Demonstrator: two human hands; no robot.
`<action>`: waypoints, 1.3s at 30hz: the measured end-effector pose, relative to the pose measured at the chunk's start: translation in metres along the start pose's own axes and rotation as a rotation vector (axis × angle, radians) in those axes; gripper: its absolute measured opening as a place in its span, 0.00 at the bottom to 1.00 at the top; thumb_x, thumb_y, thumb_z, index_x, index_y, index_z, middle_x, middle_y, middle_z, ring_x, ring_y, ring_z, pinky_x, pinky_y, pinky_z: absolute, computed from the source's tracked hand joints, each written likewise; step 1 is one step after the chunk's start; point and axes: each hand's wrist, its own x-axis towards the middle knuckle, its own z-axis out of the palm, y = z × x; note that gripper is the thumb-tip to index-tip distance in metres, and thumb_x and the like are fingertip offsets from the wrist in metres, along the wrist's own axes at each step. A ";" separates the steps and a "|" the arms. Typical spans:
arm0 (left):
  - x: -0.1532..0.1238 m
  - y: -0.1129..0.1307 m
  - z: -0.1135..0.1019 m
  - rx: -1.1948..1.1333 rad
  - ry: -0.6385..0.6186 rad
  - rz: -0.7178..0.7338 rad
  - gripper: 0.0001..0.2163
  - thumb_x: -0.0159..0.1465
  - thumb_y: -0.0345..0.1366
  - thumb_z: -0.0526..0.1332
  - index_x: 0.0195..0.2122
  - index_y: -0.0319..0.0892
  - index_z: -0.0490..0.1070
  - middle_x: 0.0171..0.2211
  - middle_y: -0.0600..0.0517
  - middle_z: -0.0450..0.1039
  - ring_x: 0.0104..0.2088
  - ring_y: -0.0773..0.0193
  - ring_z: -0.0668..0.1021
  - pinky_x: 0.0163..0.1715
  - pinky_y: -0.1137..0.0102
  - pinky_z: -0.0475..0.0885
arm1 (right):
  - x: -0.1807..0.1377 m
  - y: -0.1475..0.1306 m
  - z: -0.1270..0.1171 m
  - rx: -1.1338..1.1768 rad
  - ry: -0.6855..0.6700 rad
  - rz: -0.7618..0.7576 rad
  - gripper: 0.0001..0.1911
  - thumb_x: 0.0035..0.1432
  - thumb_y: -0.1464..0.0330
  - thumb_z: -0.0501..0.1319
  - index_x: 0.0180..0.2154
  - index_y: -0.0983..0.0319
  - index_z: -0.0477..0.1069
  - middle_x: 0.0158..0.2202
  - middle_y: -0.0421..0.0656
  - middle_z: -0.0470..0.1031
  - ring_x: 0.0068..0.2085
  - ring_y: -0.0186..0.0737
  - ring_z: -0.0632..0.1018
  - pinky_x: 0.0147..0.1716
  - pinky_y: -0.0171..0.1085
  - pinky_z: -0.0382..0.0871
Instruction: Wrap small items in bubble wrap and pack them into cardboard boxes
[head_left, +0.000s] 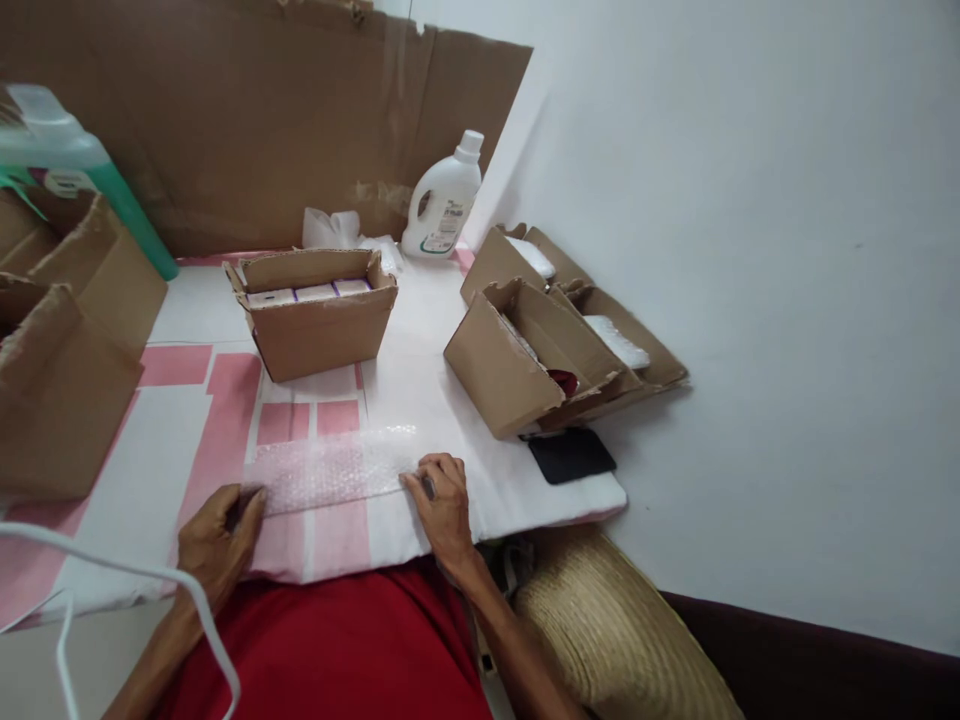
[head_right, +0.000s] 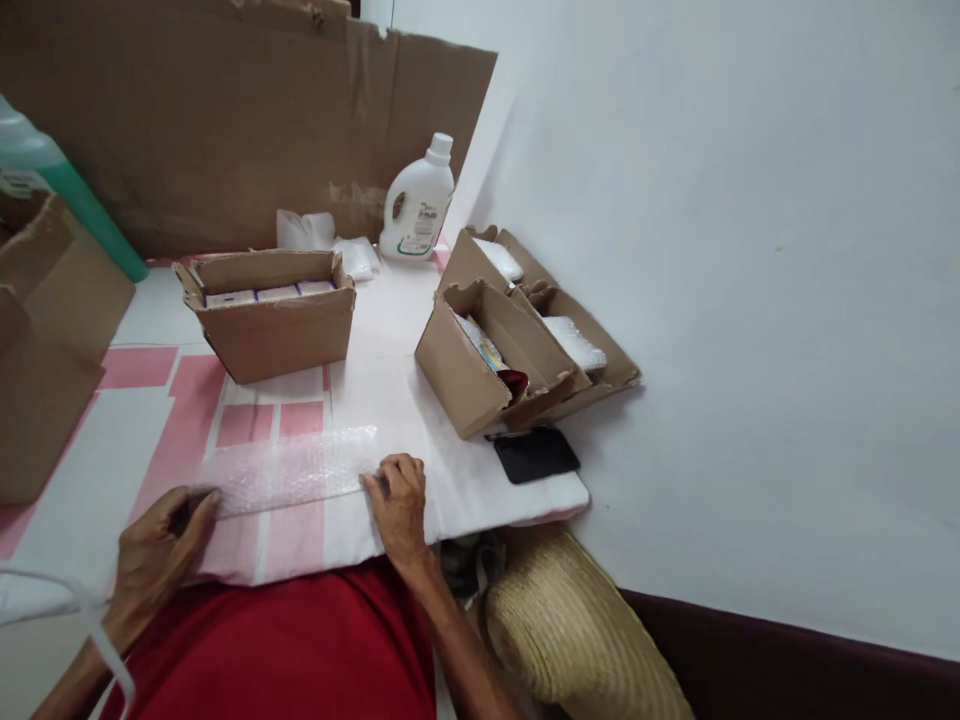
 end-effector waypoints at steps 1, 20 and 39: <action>0.001 0.001 0.003 0.033 0.024 0.005 0.15 0.66 0.50 0.59 0.39 0.43 0.76 0.34 0.52 0.79 0.33 0.62 0.79 0.36 0.68 0.74 | 0.000 -0.001 0.001 0.002 0.010 0.013 0.11 0.65 0.67 0.63 0.29 0.58 0.67 0.36 0.44 0.72 0.41 0.46 0.69 0.44 0.45 0.66; -0.022 0.010 0.012 0.410 0.043 0.642 0.13 0.68 0.35 0.57 0.53 0.43 0.70 0.49 0.43 0.76 0.47 0.50 0.76 0.45 0.58 0.69 | -0.015 -0.039 0.022 -0.106 0.118 -0.239 0.13 0.69 0.67 0.55 0.54 0.61 0.68 0.50 0.53 0.73 0.54 0.52 0.72 0.53 0.50 0.66; -0.005 0.038 0.019 0.450 -0.124 0.657 0.10 0.67 0.30 0.54 0.31 0.45 0.73 0.30 0.50 0.75 0.32 0.57 0.74 0.35 0.62 0.64 | -0.017 -0.071 0.066 -0.250 -0.229 -0.668 0.07 0.70 0.71 0.55 0.41 0.61 0.72 0.36 0.46 0.75 0.38 0.45 0.72 0.35 0.42 0.67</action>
